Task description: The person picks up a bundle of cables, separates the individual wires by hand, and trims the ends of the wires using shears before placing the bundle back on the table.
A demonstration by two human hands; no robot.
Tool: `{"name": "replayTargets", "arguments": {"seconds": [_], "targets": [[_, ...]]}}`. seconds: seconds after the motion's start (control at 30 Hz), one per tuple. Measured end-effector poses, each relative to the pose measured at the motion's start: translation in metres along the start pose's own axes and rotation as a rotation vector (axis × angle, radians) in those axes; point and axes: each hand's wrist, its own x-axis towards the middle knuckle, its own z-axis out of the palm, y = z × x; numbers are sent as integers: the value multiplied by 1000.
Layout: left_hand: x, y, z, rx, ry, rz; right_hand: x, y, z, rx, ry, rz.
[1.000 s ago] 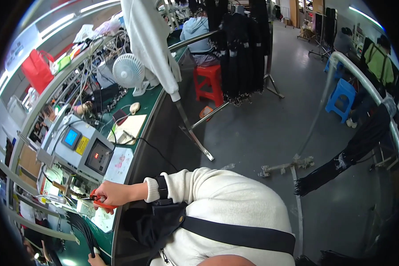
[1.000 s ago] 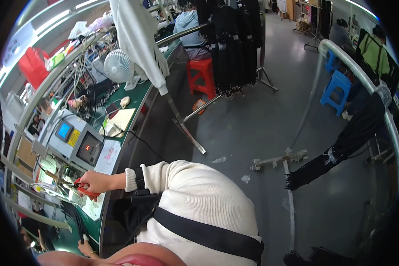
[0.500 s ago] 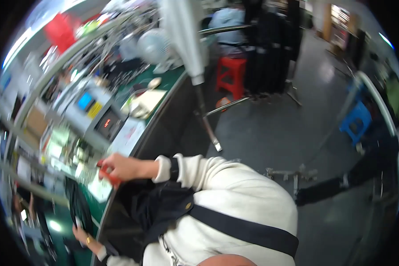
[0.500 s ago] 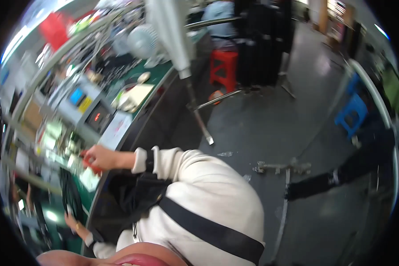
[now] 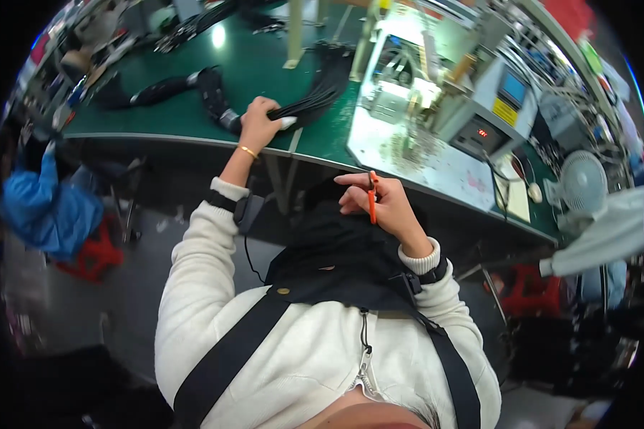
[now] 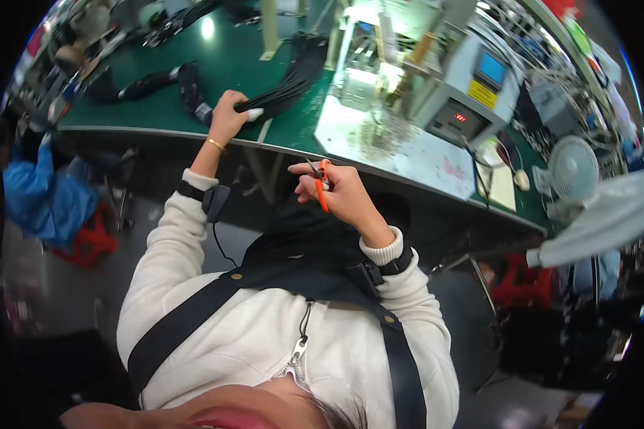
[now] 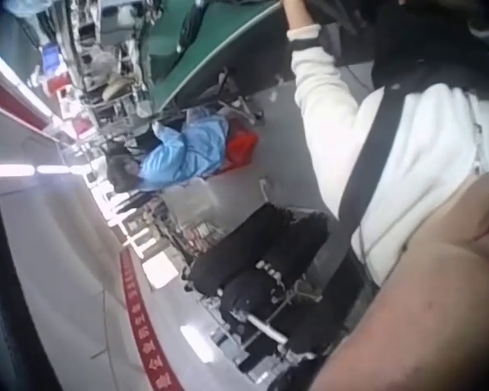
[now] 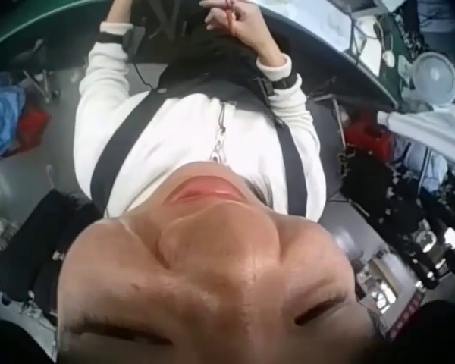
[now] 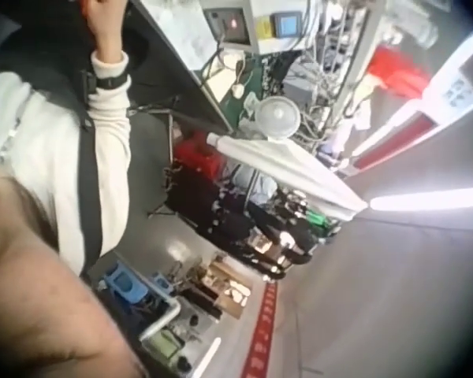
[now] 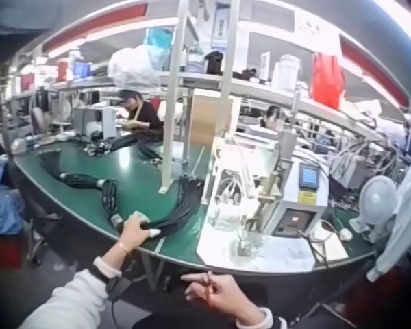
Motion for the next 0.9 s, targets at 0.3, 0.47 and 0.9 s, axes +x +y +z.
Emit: {"name": "replayTargets", "arguments": {"seconds": [0.3, 0.47, 0.9], "targets": [[1, 8, -34, -633, -171, -294, 86, 18, 19, -130, 121, -299], [4, 47, -20, 211, -245, 206, 113, 44, 29, -337, 180, -434], [44, -12, -30, -1673, -203, -522, 160, 46, 37, -470, 356, -547]]}}
